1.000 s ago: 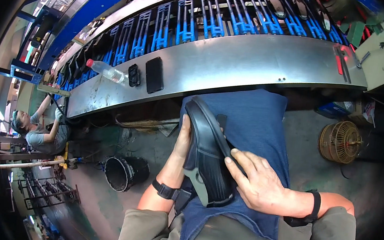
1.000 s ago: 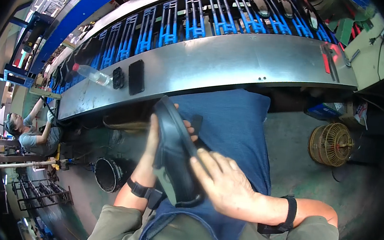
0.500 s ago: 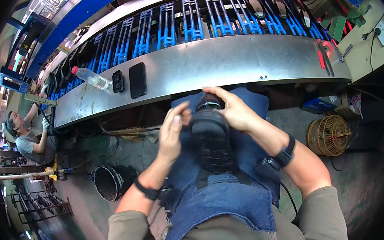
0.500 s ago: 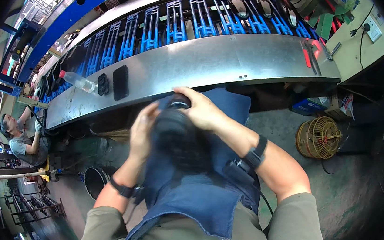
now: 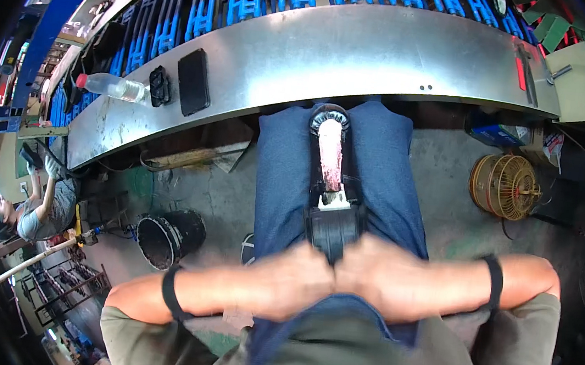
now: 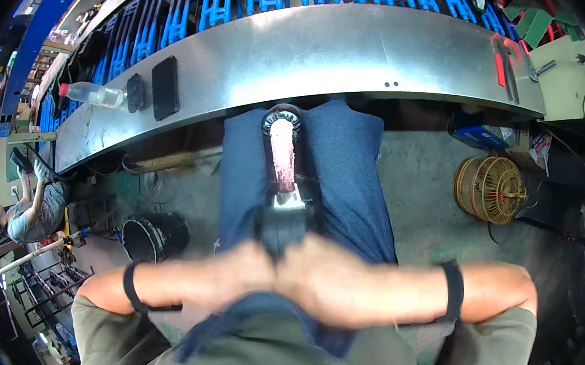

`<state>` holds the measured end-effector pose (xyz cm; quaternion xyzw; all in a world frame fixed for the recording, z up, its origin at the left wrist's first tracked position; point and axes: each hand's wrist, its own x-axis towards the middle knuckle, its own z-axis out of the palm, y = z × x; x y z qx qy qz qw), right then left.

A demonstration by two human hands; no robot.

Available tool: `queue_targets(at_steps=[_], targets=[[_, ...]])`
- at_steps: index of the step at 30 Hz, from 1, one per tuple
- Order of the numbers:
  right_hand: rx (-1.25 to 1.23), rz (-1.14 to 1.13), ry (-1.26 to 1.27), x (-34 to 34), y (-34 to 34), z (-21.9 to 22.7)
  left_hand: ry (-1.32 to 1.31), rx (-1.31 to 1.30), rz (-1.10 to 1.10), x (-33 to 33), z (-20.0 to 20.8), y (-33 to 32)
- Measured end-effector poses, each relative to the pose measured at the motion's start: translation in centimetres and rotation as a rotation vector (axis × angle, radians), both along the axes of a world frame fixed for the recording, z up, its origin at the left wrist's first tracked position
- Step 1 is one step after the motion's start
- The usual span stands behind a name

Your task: The person is inspecting and cleaning shoe soles and uppers before placing them on a conveyor belt in a shoe factory.

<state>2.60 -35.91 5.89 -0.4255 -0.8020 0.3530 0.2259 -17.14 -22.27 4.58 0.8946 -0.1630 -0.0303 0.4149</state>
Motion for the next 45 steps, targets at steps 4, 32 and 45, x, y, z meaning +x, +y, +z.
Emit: queue_targets(at_steps=[4, 32, 45], targets=[[0.063, -0.001, 0.042, 2.4, 0.7, -2.4, -0.197, 0.011, 0.046, 1.4, -2.1, 0.8], [-0.427, -0.964, 1.041, 7.5, 10.2, -8.4, 0.123, -0.389, 0.798, 10.1, -4.5, 9.9], [0.187, -0.557, 0.829, 1.8, 6.3, -0.1, -0.080, -0.729, 0.759, 6.4, 2.5, 2.8]])
